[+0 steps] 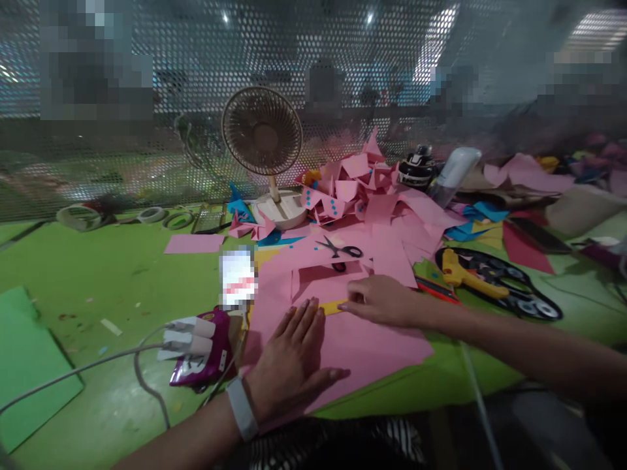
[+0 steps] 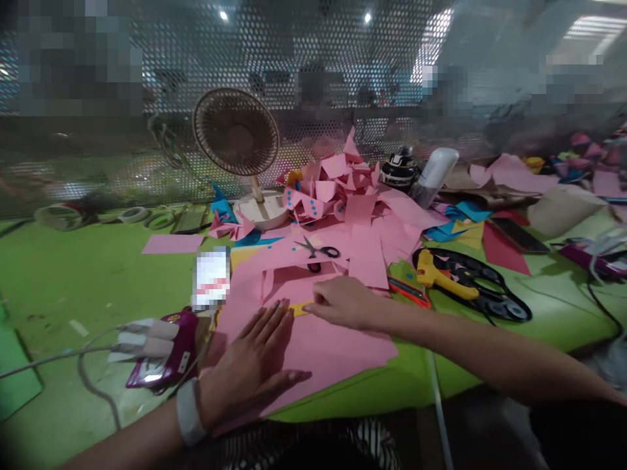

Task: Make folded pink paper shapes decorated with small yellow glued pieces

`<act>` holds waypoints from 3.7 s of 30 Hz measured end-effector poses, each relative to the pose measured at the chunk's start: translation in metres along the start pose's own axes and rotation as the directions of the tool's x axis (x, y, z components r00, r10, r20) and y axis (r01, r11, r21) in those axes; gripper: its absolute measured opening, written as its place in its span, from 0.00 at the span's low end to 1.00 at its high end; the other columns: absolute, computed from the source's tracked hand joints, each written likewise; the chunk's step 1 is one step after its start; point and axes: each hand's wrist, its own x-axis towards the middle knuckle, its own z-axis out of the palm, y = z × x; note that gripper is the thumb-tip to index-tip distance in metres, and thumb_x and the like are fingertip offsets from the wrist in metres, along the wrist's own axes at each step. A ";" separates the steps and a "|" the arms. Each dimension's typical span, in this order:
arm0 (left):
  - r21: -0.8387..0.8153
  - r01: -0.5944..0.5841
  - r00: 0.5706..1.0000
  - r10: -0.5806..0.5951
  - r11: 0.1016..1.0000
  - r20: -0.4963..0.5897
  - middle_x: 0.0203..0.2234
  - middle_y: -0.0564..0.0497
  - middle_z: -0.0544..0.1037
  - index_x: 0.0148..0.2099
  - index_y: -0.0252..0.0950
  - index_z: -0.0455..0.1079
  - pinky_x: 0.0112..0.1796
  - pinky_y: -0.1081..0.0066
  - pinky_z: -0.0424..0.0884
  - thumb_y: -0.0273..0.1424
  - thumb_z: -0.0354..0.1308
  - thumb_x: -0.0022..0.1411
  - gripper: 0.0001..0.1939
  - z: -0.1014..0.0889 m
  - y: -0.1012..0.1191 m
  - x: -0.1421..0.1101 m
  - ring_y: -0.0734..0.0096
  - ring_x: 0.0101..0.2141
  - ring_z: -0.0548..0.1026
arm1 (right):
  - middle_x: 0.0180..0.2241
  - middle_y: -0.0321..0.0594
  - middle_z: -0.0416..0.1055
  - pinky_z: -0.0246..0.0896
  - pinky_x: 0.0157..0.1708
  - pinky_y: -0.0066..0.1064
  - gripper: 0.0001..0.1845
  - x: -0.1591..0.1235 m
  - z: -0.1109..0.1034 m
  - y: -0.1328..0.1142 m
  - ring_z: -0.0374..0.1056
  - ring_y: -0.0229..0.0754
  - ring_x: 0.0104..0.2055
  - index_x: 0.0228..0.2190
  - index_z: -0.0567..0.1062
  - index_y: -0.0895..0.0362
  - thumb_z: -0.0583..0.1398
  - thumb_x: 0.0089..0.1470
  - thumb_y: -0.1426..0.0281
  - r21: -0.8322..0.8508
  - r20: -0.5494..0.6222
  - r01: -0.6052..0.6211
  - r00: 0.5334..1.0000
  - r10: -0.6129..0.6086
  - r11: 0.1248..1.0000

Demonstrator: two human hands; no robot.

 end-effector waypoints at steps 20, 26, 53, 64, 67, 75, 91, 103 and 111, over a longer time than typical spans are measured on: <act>0.093 -0.052 0.998 0.054 0.994 -0.013 0.62 0.40 0.44 0.64 0.30 0.40 0.58 0.56 0.45 0.56 0.40 0.56 0.44 0.001 -0.003 0.000 0.54 0.61 0.42 | 0.10 0.33 0.67 0.46 0.11 0.19 0.21 0.025 0.004 0.049 0.63 0.30 0.12 0.15 0.69 0.62 0.60 0.46 0.57 0.399 0.543 -0.462 0.815 0.202 0.792; 0.116 -0.063 0.998 0.063 0.991 -0.002 0.62 0.40 0.44 0.64 0.29 0.41 0.58 0.57 0.44 0.55 0.40 0.56 0.44 0.002 -0.005 0.000 0.54 0.61 0.43 | 0.09 0.34 0.65 0.50 0.11 0.21 0.21 0.010 -0.004 0.051 0.62 0.32 0.11 0.14 0.68 0.61 0.60 0.45 0.58 0.387 0.542 -0.511 0.800 0.258 0.768; -0.267 0.396 0.905 -0.325 0.878 0.273 0.17 0.47 0.74 0.24 0.33 0.71 0.29 0.68 0.68 0.47 0.47 0.58 0.24 -0.043 -0.013 0.063 0.66 0.23 0.73 | 0.16 0.32 0.66 0.52 0.15 0.21 0.05 0.040 0.016 0.032 0.64 0.34 0.18 0.23 0.69 0.58 0.60 0.42 0.68 0.299 0.231 -0.119 0.972 0.049 0.947; -0.451 0.643 0.721 -0.290 0.618 0.630 0.07 0.52 0.68 0.15 0.33 0.66 0.20 0.73 0.65 0.44 0.56 0.51 0.22 -0.022 -0.033 0.080 0.76 0.11 0.65 | 0.16 0.31 0.67 0.54 0.16 0.21 0.12 0.037 0.011 0.027 0.64 0.33 0.17 0.22 0.68 0.58 0.63 0.41 0.63 0.317 0.237 -0.142 0.969 0.067 0.938; -0.463 0.641 0.727 -0.291 0.612 0.622 0.07 0.51 0.68 0.15 0.33 0.67 0.20 0.73 0.65 0.48 0.57 0.48 0.24 -0.023 -0.037 0.074 0.77 0.11 0.64 | 0.17 0.31 0.67 0.54 0.16 0.22 0.12 0.036 0.009 0.026 0.63 0.33 0.17 0.22 0.68 0.58 0.63 0.41 0.63 0.313 0.234 -0.142 0.970 0.068 0.939; -0.480 0.709 0.686 -0.349 0.516 0.639 0.08 0.51 0.69 0.14 0.33 0.66 0.17 0.73 0.62 0.54 0.57 0.45 0.28 -0.030 -0.051 0.044 0.76 0.10 0.64 | 0.17 0.32 0.68 0.54 0.15 0.22 0.13 0.040 0.016 0.036 0.64 0.34 0.17 0.23 0.68 0.57 0.63 0.41 0.61 0.315 0.245 -0.118 0.969 0.040 0.942; -0.424 0.777 0.628 -0.529 0.464 0.571 0.06 0.53 0.67 0.15 0.33 0.64 0.12 0.75 0.58 0.50 0.54 0.50 0.26 -0.059 -0.039 0.012 0.77 0.07 0.60 | 0.27 0.35 0.69 0.49 0.24 0.26 0.16 0.027 0.016 0.030 0.64 0.39 0.28 0.31 0.70 0.55 0.64 0.39 0.62 0.155 -0.006 0.018 1.000 -0.018 0.988; -0.722 0.543 0.828 -0.414 0.428 0.378 0.09 0.56 0.67 0.22 0.34 0.63 0.14 0.79 0.57 0.51 0.53 0.51 0.24 -0.051 -0.033 0.037 0.78 0.11 0.66 | 0.26 0.34 0.69 0.48 0.22 0.24 0.14 0.026 0.021 0.029 0.63 0.36 0.27 0.32 0.70 0.57 0.63 0.43 0.63 0.162 -0.062 0.068 0.996 -0.059 0.984; -0.723 0.402 0.897 -0.400 0.562 0.187 0.14 0.53 0.71 0.24 0.34 0.63 0.20 0.76 0.63 0.50 0.48 0.57 0.23 -0.049 -0.031 0.051 0.75 0.17 0.69 | 0.25 0.34 0.70 0.49 0.23 0.23 0.06 0.027 0.024 0.028 0.64 0.36 0.27 0.27 0.72 0.56 0.62 0.44 0.68 0.114 -0.070 0.106 0.993 -0.098 0.988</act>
